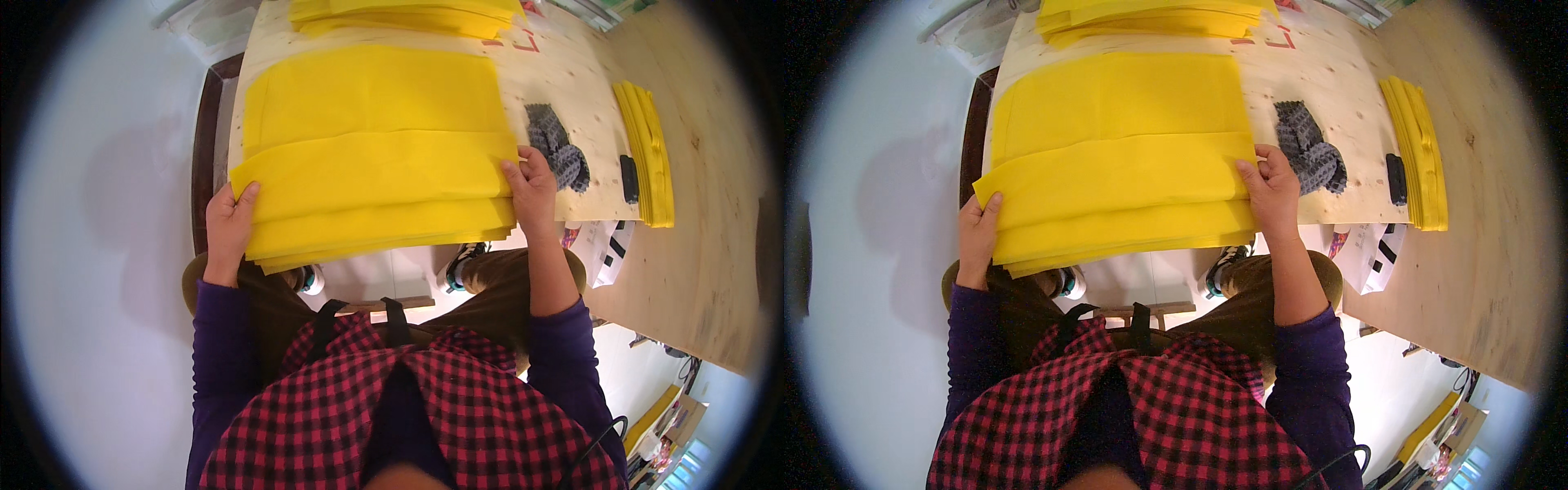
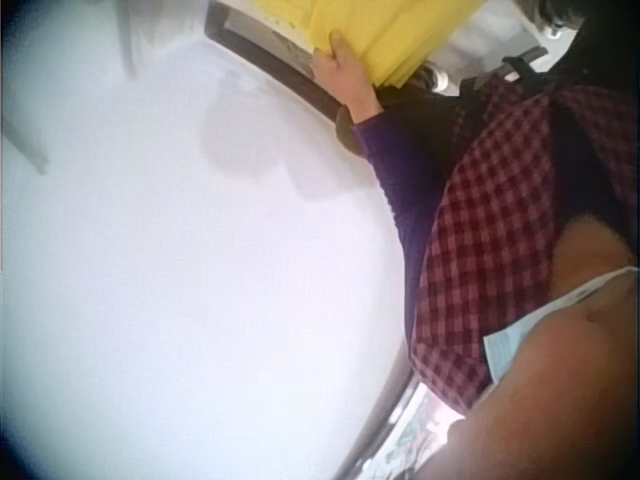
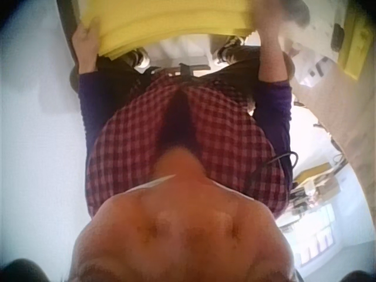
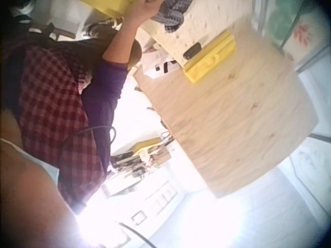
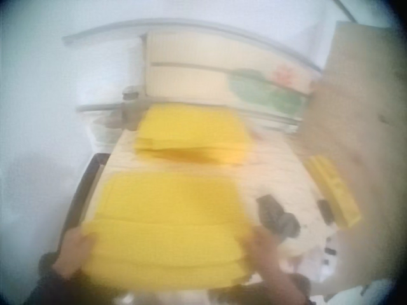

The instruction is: The person folds multiple yellow fabric sheets on a wooden table. They align the edges, fold the sheets in half, and stack the folded pieces. The person repeats this process for several sheets, smoothing each fold before stacking.

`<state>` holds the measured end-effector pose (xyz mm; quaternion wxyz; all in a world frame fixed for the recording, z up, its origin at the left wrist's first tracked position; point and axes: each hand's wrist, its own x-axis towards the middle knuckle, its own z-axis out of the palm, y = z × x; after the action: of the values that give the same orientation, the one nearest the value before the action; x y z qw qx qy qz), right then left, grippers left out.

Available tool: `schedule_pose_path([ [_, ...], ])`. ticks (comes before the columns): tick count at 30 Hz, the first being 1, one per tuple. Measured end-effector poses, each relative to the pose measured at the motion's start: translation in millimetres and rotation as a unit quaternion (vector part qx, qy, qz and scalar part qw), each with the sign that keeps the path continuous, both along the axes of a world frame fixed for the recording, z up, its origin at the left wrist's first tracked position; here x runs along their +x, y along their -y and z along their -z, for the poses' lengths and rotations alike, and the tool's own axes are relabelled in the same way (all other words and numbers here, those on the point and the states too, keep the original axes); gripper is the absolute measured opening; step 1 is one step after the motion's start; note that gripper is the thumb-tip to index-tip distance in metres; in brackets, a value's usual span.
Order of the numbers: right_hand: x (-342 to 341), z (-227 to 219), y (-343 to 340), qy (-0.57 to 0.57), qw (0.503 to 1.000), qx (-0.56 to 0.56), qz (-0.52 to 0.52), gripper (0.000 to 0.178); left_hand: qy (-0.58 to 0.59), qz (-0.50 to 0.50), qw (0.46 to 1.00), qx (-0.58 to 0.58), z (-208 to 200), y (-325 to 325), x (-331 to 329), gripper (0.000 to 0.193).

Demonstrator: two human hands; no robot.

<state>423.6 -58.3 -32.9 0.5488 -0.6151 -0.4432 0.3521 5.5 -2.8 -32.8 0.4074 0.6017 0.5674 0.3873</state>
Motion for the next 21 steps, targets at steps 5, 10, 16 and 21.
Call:
schedule_pose_path([
  [5,-1.5,-2.8,2.0,0.075,0.997,-0.01,0.026,0.034,0.002,-0.002,1.0,0.014,-2.3,0.2,2.7,0.021],
  [10,-2.4,-3.9,1.2,0.153,0.987,-0.018,0.043,0.038,0.017,-0.014,0.999,0.035,-0.3,1.7,4.1,0.021],
  [16,-3.3,-2.6,0.3,0.158,0.986,-0.02,0.043,0.038,0.038,-0.026,0.998,0.032,5.2,1.6,5.1,0.017],
  [21,-0.8,-0.3,1.2,0.164,0.985,-0.016,0.04,0.039,0.029,-0.031,0.998,0.048,0.9,5.7,3.1,0.015],
])
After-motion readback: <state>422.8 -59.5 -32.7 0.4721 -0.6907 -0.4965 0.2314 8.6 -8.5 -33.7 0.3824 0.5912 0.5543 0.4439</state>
